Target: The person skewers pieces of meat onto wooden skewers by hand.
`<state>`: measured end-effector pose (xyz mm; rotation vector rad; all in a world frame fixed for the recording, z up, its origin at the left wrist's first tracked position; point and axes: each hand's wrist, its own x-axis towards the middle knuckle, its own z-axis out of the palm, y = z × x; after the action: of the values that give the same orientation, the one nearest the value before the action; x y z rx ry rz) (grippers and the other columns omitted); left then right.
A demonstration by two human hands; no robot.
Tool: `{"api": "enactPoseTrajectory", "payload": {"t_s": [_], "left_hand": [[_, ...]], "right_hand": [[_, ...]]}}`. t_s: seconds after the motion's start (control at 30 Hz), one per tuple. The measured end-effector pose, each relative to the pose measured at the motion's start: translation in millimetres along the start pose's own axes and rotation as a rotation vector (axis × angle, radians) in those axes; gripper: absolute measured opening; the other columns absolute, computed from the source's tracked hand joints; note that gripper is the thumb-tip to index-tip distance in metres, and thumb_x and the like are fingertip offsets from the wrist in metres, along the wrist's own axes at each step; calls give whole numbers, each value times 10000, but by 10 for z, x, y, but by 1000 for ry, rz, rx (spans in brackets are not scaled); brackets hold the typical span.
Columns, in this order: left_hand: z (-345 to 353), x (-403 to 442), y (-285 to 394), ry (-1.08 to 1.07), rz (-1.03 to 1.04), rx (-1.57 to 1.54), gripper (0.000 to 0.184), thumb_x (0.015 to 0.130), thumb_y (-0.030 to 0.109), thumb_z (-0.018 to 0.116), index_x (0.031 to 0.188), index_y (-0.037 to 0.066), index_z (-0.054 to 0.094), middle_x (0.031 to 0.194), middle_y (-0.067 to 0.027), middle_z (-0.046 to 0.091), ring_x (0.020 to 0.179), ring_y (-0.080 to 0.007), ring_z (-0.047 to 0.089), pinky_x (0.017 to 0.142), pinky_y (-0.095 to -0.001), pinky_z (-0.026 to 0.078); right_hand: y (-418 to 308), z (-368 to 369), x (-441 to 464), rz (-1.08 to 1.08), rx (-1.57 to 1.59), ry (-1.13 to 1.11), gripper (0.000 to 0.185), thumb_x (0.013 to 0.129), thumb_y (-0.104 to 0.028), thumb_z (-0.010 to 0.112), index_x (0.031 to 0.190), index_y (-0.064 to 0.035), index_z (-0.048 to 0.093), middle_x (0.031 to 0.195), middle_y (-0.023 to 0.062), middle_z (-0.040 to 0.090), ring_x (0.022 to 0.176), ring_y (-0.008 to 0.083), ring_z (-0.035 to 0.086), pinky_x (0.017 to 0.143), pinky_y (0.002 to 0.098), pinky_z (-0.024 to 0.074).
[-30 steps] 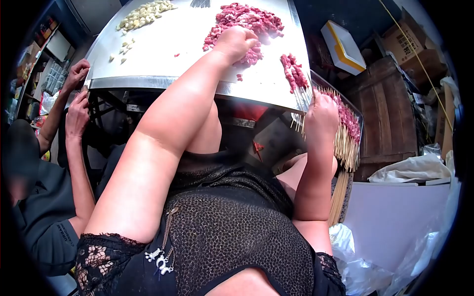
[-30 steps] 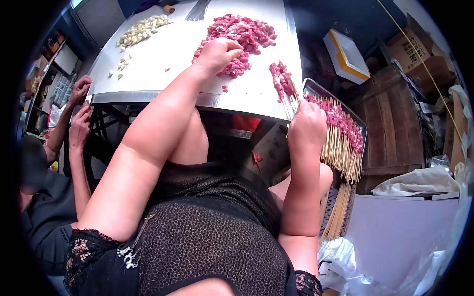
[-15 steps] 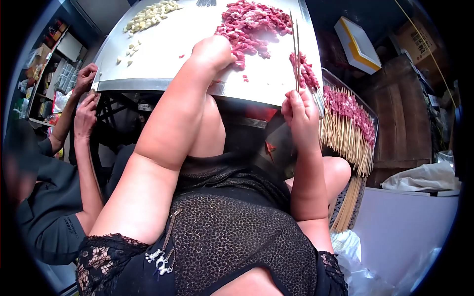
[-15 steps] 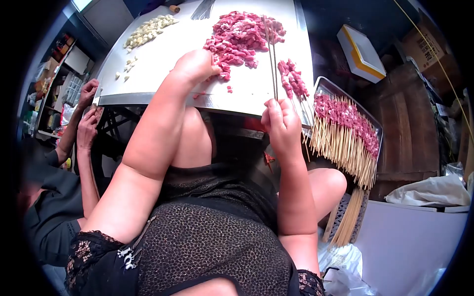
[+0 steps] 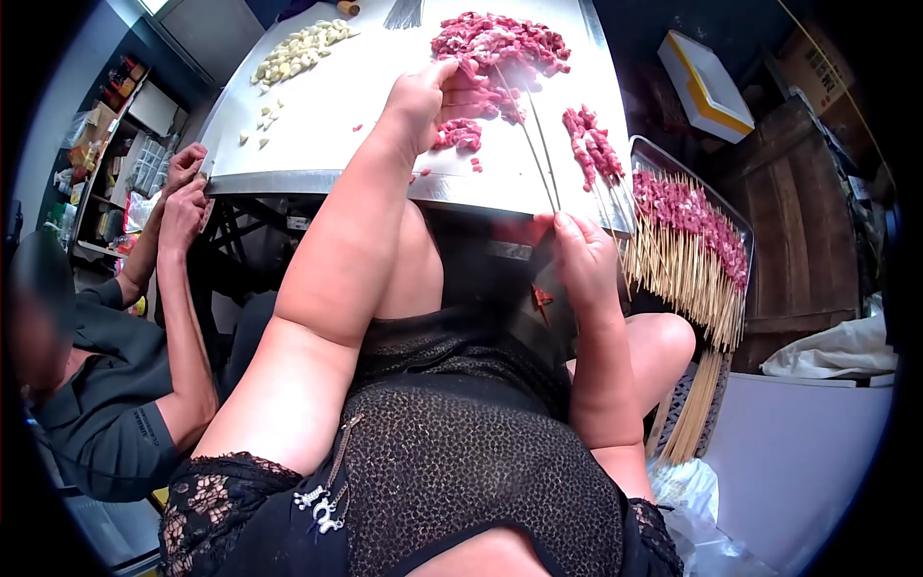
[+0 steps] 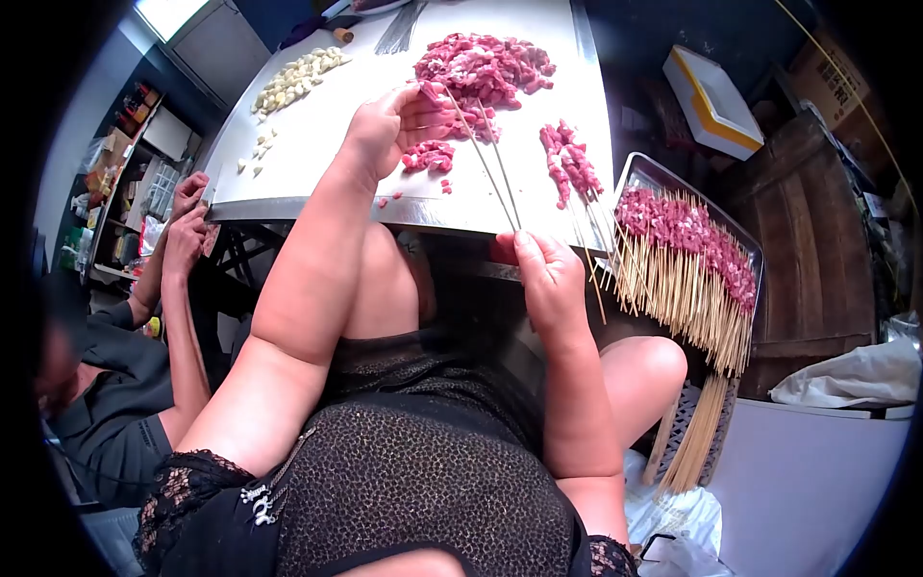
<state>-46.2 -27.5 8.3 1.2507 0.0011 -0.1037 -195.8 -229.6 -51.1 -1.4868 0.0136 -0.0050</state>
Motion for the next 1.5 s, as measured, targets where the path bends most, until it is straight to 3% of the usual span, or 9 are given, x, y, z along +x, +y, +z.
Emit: {"api": "enactPoseTrajectory", "payload": {"t_s": [0.1, 0.2, 0.27, 0.33, 0.57, 1.17, 1.3, 1.4, 1.5], "left_hand": [[-24, 3, 15, -77, -147, -219, 344, 968, 241, 378, 958, -57, 551, 884, -218, 635, 795, -304, 657, 739, -377, 567], [-23, -29, 11, -126, -95, -140, 296, 943, 196, 475, 1018, -85, 529, 952, -219, 623, 865, -292, 650, 766, -335, 573], [-62, -13, 3, -171, -83, -146, 259, 903, 61, 530, 1099, -105, 494, 1007, -215, 611, 926, -263, 642, 769, -288, 580], [-55, -3, -17, -132, -54, -155, 261, 907, 61, 521, 1112, -99, 489, 1016, -214, 610, 930, -268, 641, 775, -296, 578], [62, -73, -31, -144, -31, -213, 311, 924, 59, 482, 1204, -65, 428, 1072, -213, 592, 961, -294, 628, 828, -351, 560], [207, -148, -107, -158, -26, -283, 319, 924, 68, 490, 1210, -50, 412, 1021, -194, 612, 957, -290, 627, 875, -378, 532], [255, -210, -81, -170, -33, -261, 197, 914, 64, 503, 1100, -2, 506, 1003, -162, 622, 863, -233, 640, 782, -349, 553], [238, -174, -103, -221, -27, -189, 316, 931, 72, 477, 1215, -42, 398, 999, -200, 612, 955, -283, 626, 877, -393, 531], [243, -171, -125, -234, 13, -187, 215, 919, 99, 513, 1103, -10, 531, 1026, -159, 623, 900, -232, 639, 792, -334, 539]], "right_hand": [[73, 1, 9, -14, -125, 62, 236, 916, -152, 529, 955, 47, 651, 802, 45, 618, 734, 83, 557, 697, 215, 450], [210, 6, 58, 14, 79, 111, 180, 888, -90, 570, 1013, 25, 633, 743, 9, 589, 561, 14, 467, 510, 153, 360], [201, 49, 62, 14, 178, 98, 175, 888, -69, 563, 1032, 15, 616, 709, -22, 554, 554, 10, 441, 508, 144, 335], [187, 77, 62, 13, 276, 88, 177, 888, -48, 556, 1050, 5, 600, 675, -52, 520, 547, 6, 416, 506, 134, 310], [158, 141, 27, -16, 59, 36, 210, 887, -77, 567, 1067, 25, 605, 657, -17, 555, 541, 17, 434, 500, 155, 330], [134, 99, 9, -143, -246, 154, 191, 875, -71, 579, 1033, 19, 639, 684, -41, 548, 596, 19, 453, 556, 162, 367], [206, 113, 39, -168, -160, 144, 189, 870, -52, 579, 1029, 30, 640, 653, -18, 556, 556, 32, 460, 512, 177, 372], [190, 134, 48, -86, -18, 110, 199, 875, -56, 572, 1044, 33, 630, 649, -23, 547, 551, 22, 448, 503, 166, 351], [233, 117, 72, -24, 139, 81, 210, 880, -58, 565, 1062, 35, 618, 650, -28, 538, 548, 14, 434, 495, 158, 329]]}}
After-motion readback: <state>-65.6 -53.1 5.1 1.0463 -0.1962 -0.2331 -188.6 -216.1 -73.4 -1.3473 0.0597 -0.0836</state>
